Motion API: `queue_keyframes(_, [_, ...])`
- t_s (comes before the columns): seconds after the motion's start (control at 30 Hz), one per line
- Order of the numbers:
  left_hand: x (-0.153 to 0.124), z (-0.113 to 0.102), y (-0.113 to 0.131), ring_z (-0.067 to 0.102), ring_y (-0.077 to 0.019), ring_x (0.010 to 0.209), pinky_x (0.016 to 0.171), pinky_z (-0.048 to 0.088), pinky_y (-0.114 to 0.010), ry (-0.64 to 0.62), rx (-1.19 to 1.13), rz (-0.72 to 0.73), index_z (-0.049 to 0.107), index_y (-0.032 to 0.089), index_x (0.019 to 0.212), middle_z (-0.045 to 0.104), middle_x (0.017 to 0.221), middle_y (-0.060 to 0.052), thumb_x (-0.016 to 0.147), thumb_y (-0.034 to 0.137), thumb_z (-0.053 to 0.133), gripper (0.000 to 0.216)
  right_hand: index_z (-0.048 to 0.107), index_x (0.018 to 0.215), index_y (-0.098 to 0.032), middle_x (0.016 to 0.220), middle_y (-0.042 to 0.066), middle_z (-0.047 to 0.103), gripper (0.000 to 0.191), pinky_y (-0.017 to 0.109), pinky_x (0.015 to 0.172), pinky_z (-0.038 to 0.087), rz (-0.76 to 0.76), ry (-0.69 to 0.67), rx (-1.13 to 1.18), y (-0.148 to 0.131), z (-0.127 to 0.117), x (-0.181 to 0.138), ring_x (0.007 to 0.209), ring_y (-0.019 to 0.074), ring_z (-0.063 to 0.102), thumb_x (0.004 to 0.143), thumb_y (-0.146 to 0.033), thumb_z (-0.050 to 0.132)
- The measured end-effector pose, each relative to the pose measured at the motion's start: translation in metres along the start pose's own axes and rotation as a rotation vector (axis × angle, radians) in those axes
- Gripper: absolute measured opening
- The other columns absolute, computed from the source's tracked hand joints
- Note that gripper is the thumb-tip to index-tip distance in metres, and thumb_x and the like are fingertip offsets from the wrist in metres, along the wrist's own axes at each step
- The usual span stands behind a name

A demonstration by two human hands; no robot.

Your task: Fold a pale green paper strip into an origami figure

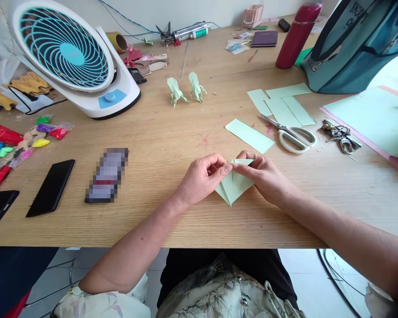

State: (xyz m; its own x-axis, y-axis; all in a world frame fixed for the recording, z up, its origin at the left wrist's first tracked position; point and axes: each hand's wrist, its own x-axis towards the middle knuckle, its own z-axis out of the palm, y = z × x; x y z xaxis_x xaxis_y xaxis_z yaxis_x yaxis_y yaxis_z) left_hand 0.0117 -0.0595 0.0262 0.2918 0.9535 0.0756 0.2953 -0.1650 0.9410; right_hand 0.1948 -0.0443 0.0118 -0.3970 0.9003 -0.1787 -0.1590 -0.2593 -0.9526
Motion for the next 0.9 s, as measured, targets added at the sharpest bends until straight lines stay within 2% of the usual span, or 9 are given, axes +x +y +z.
queue_keyframes(0.17, [-0.001, 0.004, -0.002, 0.035, -0.0085, 0.057, 0.053, 0.030, -0.023, 0.034, 0.108, 0.090, 0.044, 0.019, 0.067, 0.040, 0.062, 0.005, 0.093, 0.031, 0.060, 0.033, 0.059, 0.074, -0.019, 0.061, -0.005, 0.056, 0.036, 0.023, 0.052, 0.037, -0.008, -0.021, -0.023, 0.000, -0.003, -0.002, 0.055, 0.0095, 0.048, 0.073, -0.047, 0.082])
queue_keyframes(0.3, [-0.002, 0.005, 0.000, 0.037, -0.0089, 0.058, 0.055, 0.032, -0.023, 0.026, 0.164, 0.137, 0.043, 0.019, 0.067, 0.041, 0.063, 0.005, 0.093, 0.026, 0.057, 0.031, 0.062, 0.073, -0.018, 0.063, -0.004, 0.056, 0.038, 0.024, 0.051, 0.034, -0.050, 0.010, -0.120, -0.004, -0.003, -0.003, 0.056, 0.0097, 0.047, 0.070, -0.049, 0.083])
queue_keyframes(0.47, [-0.004, 0.009, 0.000, 0.040, -0.0090, 0.058, 0.056, 0.034, -0.023, 0.089, 0.245, 0.246, 0.043, 0.019, 0.067, 0.043, 0.062, 0.004, 0.094, 0.025, 0.055, 0.031, 0.061, 0.071, -0.018, 0.063, -0.003, 0.054, 0.039, 0.024, 0.049, 0.032, -0.130, 0.037, -0.194, -0.006, 0.000, -0.003, 0.055, 0.0097, 0.045, 0.071, -0.052, 0.081])
queue_keyframes(0.7, [-0.007, 0.016, 0.001, 0.043, -0.0096, 0.060, 0.059, 0.037, -0.024, 0.237, 0.304, 0.335, 0.046, 0.019, 0.069, 0.046, 0.064, 0.004, 0.094, 0.021, 0.056, 0.027, 0.060, 0.071, -0.019, 0.062, -0.005, 0.052, 0.034, 0.024, 0.051, 0.033, -0.127, 0.068, -0.027, -0.001, 0.004, -0.004, 0.055, 0.0087, 0.042, 0.074, -0.047, 0.080])
queue_keyframes(0.9, [-0.010, 0.017, 0.001, 0.045, -0.0099, 0.061, 0.060, 0.038, -0.024, 0.285, 0.281, 0.350, 0.048, 0.019, 0.070, 0.049, 0.065, 0.003, 0.095, 0.020, 0.054, 0.026, 0.056, 0.067, -0.020, 0.058, -0.006, 0.051, 0.036, 0.023, 0.047, 0.032, -0.074, 0.130, 0.119, -0.004, 0.001, -0.002, 0.051, 0.0085, 0.044, 0.071, -0.044, 0.083])
